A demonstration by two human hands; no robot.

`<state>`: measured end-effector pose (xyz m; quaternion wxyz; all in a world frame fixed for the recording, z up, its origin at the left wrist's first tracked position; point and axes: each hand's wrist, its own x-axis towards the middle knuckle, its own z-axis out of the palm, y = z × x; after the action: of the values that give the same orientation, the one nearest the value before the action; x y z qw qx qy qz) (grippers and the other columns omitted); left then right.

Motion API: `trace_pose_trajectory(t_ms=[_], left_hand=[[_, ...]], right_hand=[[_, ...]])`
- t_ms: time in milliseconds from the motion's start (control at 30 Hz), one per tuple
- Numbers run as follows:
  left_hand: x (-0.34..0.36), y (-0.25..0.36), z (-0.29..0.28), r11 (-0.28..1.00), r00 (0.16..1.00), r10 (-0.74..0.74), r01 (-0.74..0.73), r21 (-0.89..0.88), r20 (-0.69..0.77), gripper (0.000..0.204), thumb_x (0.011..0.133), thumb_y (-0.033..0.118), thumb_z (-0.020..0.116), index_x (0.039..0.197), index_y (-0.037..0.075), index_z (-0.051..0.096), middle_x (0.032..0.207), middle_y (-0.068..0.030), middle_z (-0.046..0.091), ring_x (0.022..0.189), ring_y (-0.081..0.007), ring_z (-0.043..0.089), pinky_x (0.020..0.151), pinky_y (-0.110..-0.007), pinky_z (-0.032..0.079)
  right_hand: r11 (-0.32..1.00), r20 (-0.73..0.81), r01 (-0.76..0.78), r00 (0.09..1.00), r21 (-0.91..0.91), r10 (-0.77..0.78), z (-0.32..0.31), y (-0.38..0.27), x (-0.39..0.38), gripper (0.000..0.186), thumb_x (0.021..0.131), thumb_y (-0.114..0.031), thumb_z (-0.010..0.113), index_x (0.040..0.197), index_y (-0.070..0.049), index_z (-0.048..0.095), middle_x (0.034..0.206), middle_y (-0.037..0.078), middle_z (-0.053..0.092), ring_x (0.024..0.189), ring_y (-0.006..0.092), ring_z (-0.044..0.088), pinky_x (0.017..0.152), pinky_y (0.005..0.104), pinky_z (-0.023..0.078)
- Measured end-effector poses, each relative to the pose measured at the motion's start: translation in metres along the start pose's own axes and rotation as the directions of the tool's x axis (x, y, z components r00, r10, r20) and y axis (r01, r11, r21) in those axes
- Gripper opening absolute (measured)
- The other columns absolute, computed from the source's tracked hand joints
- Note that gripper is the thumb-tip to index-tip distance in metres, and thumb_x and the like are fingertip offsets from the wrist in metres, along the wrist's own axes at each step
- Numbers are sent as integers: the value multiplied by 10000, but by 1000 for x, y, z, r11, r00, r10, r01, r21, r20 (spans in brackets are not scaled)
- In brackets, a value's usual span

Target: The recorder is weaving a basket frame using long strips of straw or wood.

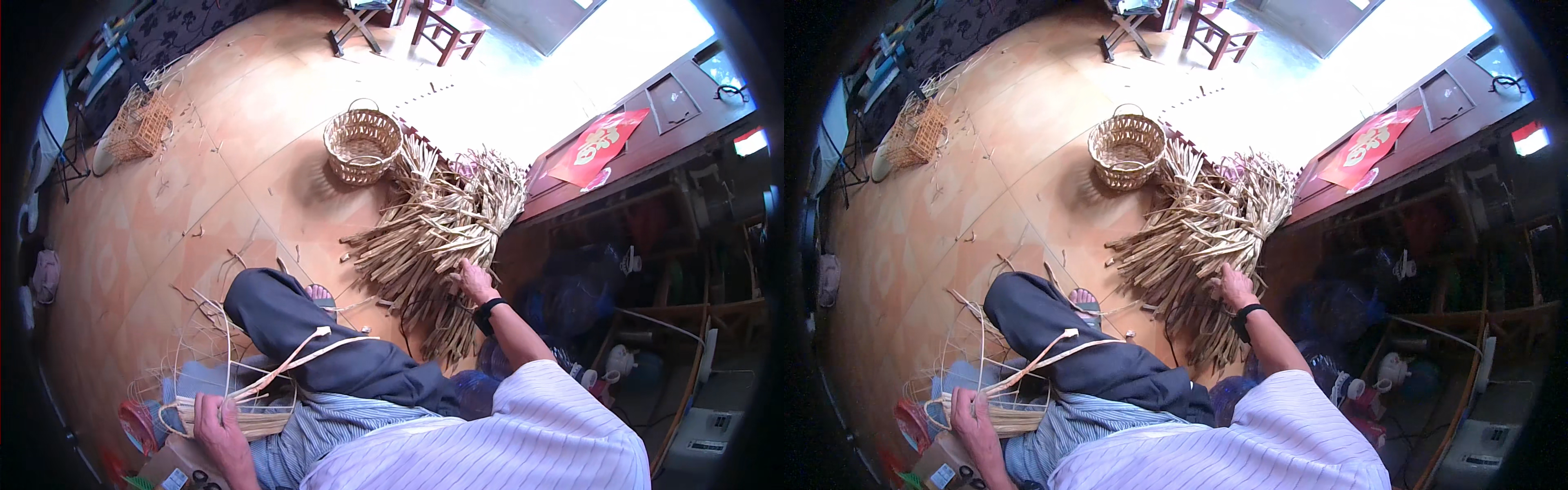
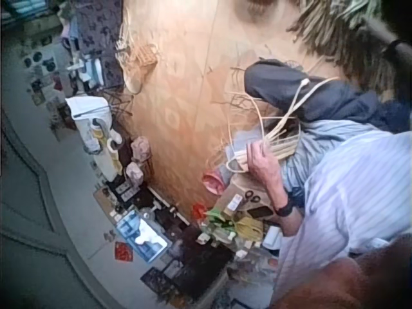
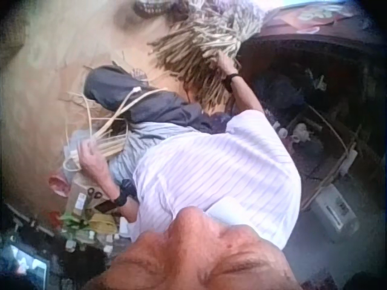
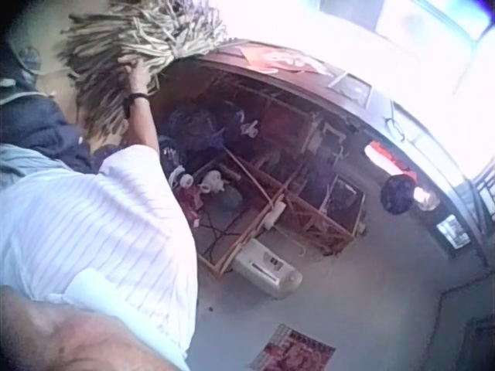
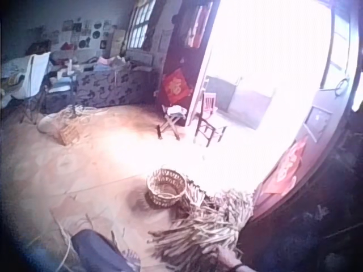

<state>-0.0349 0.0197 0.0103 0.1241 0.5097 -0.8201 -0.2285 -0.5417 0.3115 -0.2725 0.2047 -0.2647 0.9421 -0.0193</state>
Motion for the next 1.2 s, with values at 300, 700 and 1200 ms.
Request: trace_pose_trajectory(t_ms=[300, 700, 1200], left_hand=[[-6, -7, -3, 1000, 1000, -4, 5, 24, -18, 290, 1014, 231, 621, 911, -21, 520, 884, -210, 499, 855, -436, 543, 781, -508, 433], [0, -2, -1, 1000, 1000, -8, 7, 23, 15, 265, 1029, 202, 600, 914, -21, 515, 882, -192, 498, 853, -398, 544, 790, -477, 436], [2, 0, -3, 999, 1000, 7, -8, 52, 10, 275, 1039, 213, 594, 909, -17, 516, 874, -195, 505, 844, -405, 544, 778, -486, 434]], right_hand=[[581, -18, -307, 874, 754, 486, 15, -31, -28, 206, 910, 25, 540, 1109, -30, 537, 860, 258, 714, 773, 448, 733, 680, 550, 567], [906, -426, 79, 897, 417, 118, 54, 20, -26, 121, 955, 15, 469, 1003, -10, 577, 949, 270, 640, 928, 473, 640, 805, 535, 507], [959, -202, -73, 971, 275, 132, 61, -12, -28, 157, 952, -210, 593, 998, -83, 673, 932, 261, 734, 918, 488, 714, 811, 590, 562]])
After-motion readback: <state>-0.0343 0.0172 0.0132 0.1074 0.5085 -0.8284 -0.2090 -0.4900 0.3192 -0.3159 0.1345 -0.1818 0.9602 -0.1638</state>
